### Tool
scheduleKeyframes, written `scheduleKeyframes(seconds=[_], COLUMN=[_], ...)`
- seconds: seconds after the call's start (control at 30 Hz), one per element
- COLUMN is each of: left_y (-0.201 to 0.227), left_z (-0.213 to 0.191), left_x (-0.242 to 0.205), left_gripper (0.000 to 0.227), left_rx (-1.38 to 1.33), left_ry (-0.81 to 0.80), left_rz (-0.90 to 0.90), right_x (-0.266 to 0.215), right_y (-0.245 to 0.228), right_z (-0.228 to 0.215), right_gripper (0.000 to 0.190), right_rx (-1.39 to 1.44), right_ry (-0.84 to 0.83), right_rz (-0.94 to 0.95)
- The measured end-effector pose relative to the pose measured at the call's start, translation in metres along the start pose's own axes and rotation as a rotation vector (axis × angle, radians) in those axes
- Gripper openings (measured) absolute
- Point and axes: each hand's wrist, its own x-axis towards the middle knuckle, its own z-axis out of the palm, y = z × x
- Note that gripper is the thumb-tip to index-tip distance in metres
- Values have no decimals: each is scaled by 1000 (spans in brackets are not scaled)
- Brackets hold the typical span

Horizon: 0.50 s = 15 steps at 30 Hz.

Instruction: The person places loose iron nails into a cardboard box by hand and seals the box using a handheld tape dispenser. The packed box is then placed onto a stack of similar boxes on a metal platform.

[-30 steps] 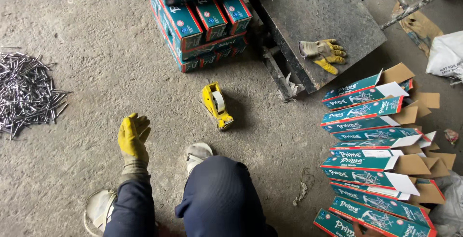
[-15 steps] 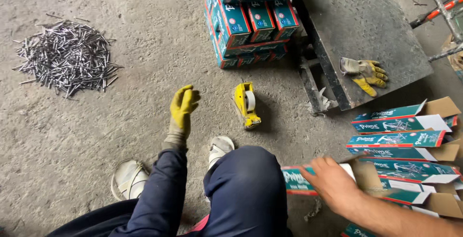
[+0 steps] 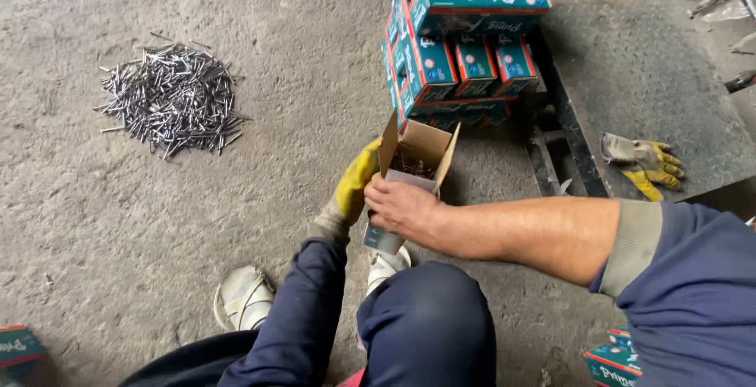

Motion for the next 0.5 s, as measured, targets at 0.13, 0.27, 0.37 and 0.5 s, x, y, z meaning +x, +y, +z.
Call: scheduleKeyframes(seconds=[0.13,0.27,0.37,0.5], left_y=[6,52,89,91], left_z=[-9,-44,-51,-74], left_x=[4,1,-15,-41], left_gripper=[67,53,86,80], left_rx=[-414,-254,-55,65], left_ry=[5,76,62,156], left_rz=[-237,-145,97,78], right_x=[20,54,64,100], right_y=[-1,5,-1,-15], right_z=[15,39,29,48], right_gripper=[29,32,42,36], right_rx=[-42,-61,-28,241], right_ry=[196,337,530,875], right_rz=[-5,-70,57,-31])
